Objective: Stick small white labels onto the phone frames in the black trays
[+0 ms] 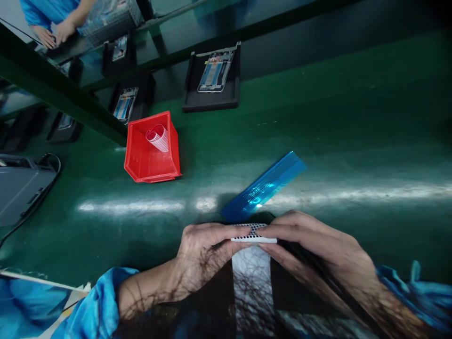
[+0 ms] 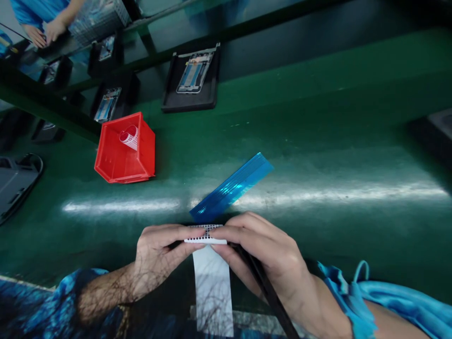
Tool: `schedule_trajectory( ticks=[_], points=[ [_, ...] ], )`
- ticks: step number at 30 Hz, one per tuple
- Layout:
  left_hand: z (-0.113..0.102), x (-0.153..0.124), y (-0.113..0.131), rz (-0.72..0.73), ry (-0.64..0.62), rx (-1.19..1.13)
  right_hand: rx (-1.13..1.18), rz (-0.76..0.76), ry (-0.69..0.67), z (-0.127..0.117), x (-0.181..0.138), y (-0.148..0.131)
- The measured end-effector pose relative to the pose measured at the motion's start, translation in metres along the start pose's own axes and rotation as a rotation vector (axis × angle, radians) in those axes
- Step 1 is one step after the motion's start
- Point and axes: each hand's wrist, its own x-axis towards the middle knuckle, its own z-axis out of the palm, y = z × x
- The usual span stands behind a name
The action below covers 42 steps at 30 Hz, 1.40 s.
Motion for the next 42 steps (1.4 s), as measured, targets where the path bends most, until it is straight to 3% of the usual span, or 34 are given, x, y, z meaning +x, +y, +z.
schedule_trajectory(
  ticks=[6, 14, 20, 24, 27, 29, 33, 42],
  points=[
    [-0.004, 0.000, 0.004, 0.069, -0.036, -0.014, 0.081, 0.037, 0.019, 0.000, 0.001, 0.000],
    [0.001, 0.000, 0.001, 0.010, -0.055, -0.056, 0.034, -0.020, 0.020, 0.001, 0.003, 0.004],
    [-0.001, 0.001, 0.001, 0.011, -0.061, 0.054, 0.006, -0.031, 0.036, 0.003, 0.001, 0.008],
    [-0.006, 0.000, 0.003, 0.158, -0.058, 0.363, 0.008, -0.024, 0.049, 0.003, 0.000, 0.007],
    [-0.009, 0.000, 0.004, 0.281, 0.033, 0.644, 0.030, -0.010, 0.048, 0.003, 0.001, 0.004],
    [-0.010, 0.001, 0.005, 0.327, 0.040, 0.613, 0.043, -0.003, 0.047, 0.003, 0.002, 0.002],
    [-0.011, 0.003, 0.006, 0.398, -0.074, 0.468, 0.070, 0.001, 0.026, 0.002, 0.002, -0.001],
    [-0.010, 0.004, 0.003, 0.430, -0.164, 0.483, 0.094, -0.002, 0.029, 0.002, 0.002, -0.002]
  ],
)
